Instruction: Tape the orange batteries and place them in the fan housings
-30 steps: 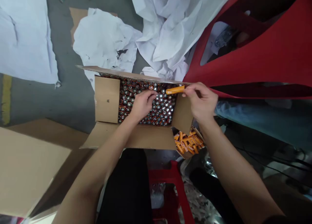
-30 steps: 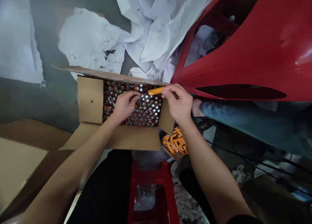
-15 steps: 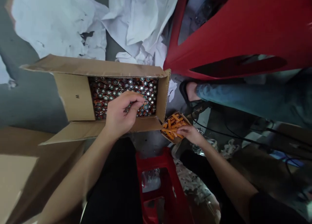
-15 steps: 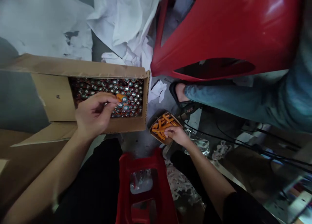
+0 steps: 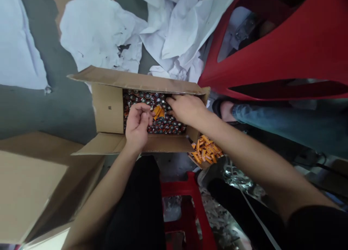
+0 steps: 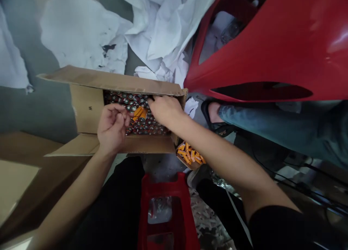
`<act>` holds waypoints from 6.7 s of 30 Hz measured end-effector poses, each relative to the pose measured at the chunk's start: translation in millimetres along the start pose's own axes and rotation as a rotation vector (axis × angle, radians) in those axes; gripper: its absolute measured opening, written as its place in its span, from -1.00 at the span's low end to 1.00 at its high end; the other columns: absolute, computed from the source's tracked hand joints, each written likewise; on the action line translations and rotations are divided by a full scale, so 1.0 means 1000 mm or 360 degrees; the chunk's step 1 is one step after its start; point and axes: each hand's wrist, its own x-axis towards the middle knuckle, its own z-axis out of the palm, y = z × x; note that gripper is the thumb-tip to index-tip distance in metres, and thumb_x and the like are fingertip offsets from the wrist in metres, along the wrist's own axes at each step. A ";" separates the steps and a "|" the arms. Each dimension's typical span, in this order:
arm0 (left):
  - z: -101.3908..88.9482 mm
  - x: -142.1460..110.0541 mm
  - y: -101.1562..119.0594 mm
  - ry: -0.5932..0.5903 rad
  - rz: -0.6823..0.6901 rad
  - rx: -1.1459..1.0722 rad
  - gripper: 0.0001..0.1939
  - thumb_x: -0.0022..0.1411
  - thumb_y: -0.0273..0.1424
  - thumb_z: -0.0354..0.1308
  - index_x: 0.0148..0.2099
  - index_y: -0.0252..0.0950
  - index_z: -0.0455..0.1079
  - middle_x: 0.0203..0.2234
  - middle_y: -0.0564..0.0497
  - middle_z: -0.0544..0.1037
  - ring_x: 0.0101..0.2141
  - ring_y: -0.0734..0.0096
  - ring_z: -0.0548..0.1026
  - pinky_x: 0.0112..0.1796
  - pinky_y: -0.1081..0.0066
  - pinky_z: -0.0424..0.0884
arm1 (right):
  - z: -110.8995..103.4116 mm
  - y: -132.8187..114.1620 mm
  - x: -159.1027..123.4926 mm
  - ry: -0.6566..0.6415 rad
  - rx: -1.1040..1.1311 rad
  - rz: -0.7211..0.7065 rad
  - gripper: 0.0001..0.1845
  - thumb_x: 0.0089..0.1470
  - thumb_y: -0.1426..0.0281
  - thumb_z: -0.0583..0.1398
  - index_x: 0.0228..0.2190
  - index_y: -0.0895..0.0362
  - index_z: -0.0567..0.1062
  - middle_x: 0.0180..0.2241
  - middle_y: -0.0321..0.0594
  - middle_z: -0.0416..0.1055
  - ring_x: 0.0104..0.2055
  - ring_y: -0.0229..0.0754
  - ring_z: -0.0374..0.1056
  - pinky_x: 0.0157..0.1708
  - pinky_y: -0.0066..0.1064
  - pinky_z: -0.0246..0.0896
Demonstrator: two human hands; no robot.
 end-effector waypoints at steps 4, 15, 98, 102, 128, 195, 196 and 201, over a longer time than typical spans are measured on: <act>-0.009 0.001 0.016 0.0231 -0.0270 -0.0424 -0.84 0.15 -0.42 0.34 -0.22 -0.21 0.44 -0.53 0.20 0.27 -0.60 0.63 0.14 -0.40 0.50 0.42 | 0.022 0.006 0.036 -0.0068 -0.0127 -0.0070 -0.28 0.27 0.25 0.35 0.36 0.18 0.37 0.17 0.24 0.52 0.09 0.32 0.51 0.01 -0.03 0.43; -0.034 -0.006 0.073 0.0067 -0.0558 -0.0848 -0.86 0.19 -0.53 0.21 -0.29 -0.18 0.34 -0.48 0.14 0.15 -0.62 0.61 -0.11 -0.65 0.54 0.04 | 0.068 0.057 0.041 0.0060 0.0352 -0.0204 -0.55 0.28 0.52 0.17 0.09 0.00 0.67 0.01 -0.18 0.69 0.02 0.10 0.60 0.06 -0.15 0.46; -0.028 -0.006 -0.043 -0.1356 0.0860 0.2300 -0.71 0.49 -0.51 0.02 -0.05 -0.29 0.61 -0.20 -0.12 0.58 -0.20 0.24 0.55 -0.28 0.33 0.48 | 0.110 0.035 -0.005 0.0316 0.0128 -0.0571 -0.63 0.45 0.31 0.13 0.16 0.08 0.58 0.00 0.00 0.51 0.07 0.09 0.31 0.06 -0.10 0.31; -0.029 -0.005 -0.056 -0.1187 0.0734 0.2156 -0.66 0.43 -0.56 0.01 -0.05 -0.25 0.62 -0.26 -0.08 0.56 -0.24 0.25 0.53 -0.28 0.34 0.48 | 0.108 0.033 0.001 0.0300 0.0187 -0.0541 -0.60 0.49 0.38 0.04 0.17 0.10 0.56 0.01 -0.03 0.52 0.08 0.04 0.33 0.08 -0.14 0.35; -0.034 -0.007 -0.047 -0.1116 0.0887 0.2151 -0.70 0.46 -0.51 0.03 -0.10 -0.24 0.61 -0.28 -0.13 0.55 -0.16 0.10 0.46 -0.06 0.08 0.46 | 0.102 0.027 0.020 0.0288 0.0326 -0.0714 -0.57 0.42 0.55 -0.01 0.17 0.17 0.49 0.16 0.00 0.41 0.16 0.01 0.30 0.21 -0.11 0.25; 0.163 -0.123 -0.035 -0.2203 0.1198 0.1074 -0.77 0.47 -0.49 0.12 -0.19 -0.24 0.60 -0.25 -0.02 0.66 -0.23 0.38 0.61 -0.40 0.42 0.47 | 0.195 0.129 -0.240 -0.0101 0.0956 0.0148 -0.65 0.18 0.61 0.17 -0.15 0.09 0.69 -0.05 0.03 0.68 0.00 0.05 0.65 0.05 -0.11 0.60; 0.169 -0.126 -0.049 -0.2327 0.1159 0.1184 -0.80 0.46 -0.50 0.15 -0.18 -0.24 0.61 -0.22 -0.04 0.67 -0.21 0.35 0.62 -0.42 0.40 0.45 | 0.203 0.134 -0.238 -0.0147 0.0869 0.0226 -0.59 0.13 0.65 0.15 -0.13 0.09 0.69 -0.02 0.02 0.68 0.03 0.06 0.64 0.08 -0.09 0.59; 0.138 -0.104 -0.041 -0.2381 0.1121 0.1282 -0.89 0.41 -0.47 0.24 -0.17 -0.20 0.59 -0.21 0.00 0.67 -0.23 0.39 0.61 -0.38 0.38 0.45 | 0.184 0.147 -0.232 -0.0061 0.0648 0.0230 -0.52 0.16 0.67 0.11 -0.07 0.06 0.68 -0.06 -0.04 0.70 -0.06 0.04 0.66 -0.01 -0.13 0.62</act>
